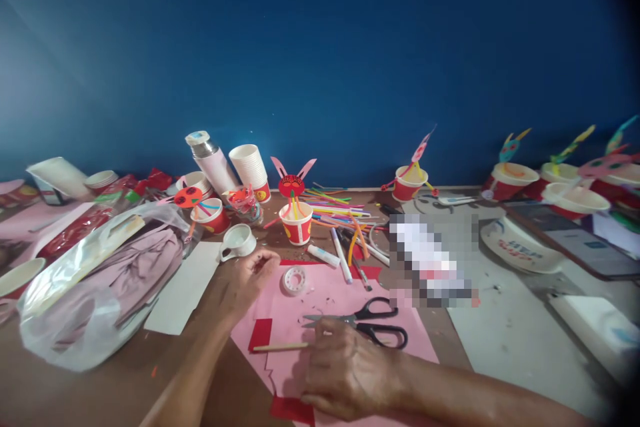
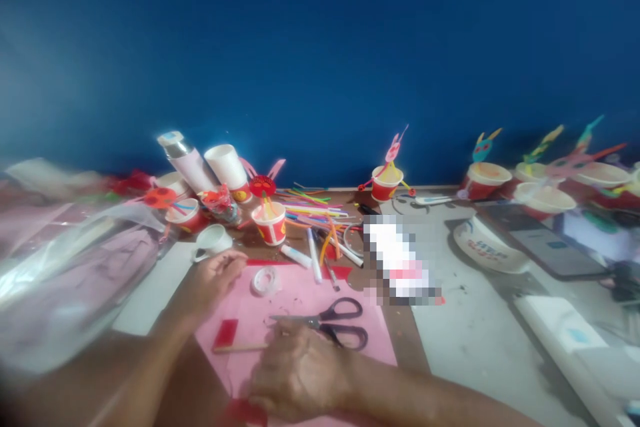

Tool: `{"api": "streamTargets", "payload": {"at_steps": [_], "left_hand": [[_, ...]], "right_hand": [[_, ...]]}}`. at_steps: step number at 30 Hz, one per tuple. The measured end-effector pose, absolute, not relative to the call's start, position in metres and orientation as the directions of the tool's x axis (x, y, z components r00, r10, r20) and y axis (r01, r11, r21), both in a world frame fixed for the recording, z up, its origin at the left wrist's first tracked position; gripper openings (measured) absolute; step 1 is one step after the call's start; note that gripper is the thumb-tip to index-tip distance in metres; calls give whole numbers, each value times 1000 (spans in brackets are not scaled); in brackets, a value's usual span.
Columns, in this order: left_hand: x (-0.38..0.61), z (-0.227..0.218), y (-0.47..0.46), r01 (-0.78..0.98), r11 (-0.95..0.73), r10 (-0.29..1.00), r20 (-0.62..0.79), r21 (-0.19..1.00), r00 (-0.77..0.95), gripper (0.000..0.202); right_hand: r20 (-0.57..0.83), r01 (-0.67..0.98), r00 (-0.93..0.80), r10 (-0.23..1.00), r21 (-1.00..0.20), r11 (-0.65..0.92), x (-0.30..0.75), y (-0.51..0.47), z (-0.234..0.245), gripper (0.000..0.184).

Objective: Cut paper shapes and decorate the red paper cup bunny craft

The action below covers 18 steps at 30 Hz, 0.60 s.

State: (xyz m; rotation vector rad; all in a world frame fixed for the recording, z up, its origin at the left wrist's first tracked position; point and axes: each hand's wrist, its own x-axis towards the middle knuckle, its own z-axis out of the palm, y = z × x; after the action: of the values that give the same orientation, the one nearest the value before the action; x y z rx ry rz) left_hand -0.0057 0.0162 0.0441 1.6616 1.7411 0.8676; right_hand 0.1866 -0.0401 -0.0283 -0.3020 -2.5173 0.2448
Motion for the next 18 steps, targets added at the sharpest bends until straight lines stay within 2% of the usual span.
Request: {"api": "streamTargets", "payload": {"at_steps": [4, 8, 12, 18], "left_hand": [[0, 41, 17, 804, -223, 974, 100, 551, 202, 27], [-7, 3, 24, 769, -465, 885, 230, 438, 405, 43], [-12, -25, 26, 766, -521, 853, 216, 377, 475, 51], [-11, -30, 25, 766, -507, 862, 217, 394, 459, 47]], "right_hand": [[546, 143, -804, 236, -207, 968, 184, -42, -35, 21], [557, 136, -803, 210, -171, 976, 181, -44, -42, 23], [553, 124, -816, 169, -118, 985, 182, -43, -41, 21], [582, 105, -807, 101, -28, 994, 183, -42, -34, 25]]}}
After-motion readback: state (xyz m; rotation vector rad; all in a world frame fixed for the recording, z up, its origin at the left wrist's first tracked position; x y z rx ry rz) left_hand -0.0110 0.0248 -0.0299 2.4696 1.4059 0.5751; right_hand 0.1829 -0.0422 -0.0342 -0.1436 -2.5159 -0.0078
